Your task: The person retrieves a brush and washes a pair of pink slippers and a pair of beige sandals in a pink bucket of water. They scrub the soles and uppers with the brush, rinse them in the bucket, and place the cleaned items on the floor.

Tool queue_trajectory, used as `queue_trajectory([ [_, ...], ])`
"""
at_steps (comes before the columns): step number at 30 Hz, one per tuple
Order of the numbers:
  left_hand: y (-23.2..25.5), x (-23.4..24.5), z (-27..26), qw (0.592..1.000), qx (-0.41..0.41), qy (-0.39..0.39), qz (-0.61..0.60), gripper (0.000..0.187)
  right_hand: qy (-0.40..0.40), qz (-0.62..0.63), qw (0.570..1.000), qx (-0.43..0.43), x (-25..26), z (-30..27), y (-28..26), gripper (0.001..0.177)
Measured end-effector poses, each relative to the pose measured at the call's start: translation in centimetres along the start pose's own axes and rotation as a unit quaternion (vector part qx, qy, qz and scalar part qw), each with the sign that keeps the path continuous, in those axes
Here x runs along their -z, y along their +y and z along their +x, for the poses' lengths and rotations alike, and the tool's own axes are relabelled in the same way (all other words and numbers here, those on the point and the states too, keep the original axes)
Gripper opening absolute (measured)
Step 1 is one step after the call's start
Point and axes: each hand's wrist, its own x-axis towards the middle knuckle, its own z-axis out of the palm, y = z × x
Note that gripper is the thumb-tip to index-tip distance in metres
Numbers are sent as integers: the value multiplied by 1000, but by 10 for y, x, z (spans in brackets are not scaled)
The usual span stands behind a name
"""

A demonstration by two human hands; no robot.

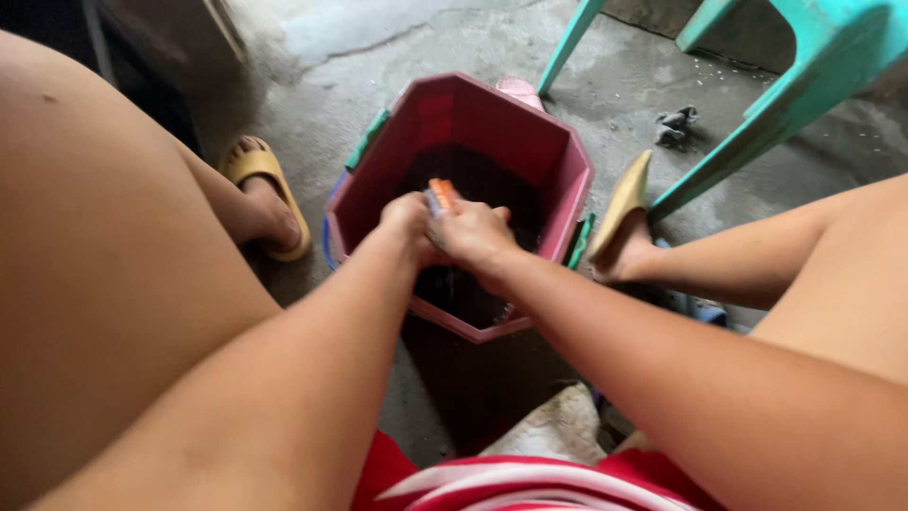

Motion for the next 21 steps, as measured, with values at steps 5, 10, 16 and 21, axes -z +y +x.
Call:
queue_trajectory([
  [5,-3,-18,-50,988,50,-55,135,60,-63,67,994,-53,12,110,41,42],
  [10,15,-6,-60,991,69,33,112,67,-72,98,958,-259,-18,180,100,29],
  [16,22,3,-37,990,37,58,120,60,-132,245,923,-265,-11,126,66,30],
  [21,19,-5,-35,990,19,94,106,55,-70,233,964,-105,-6,35,19,41],
])
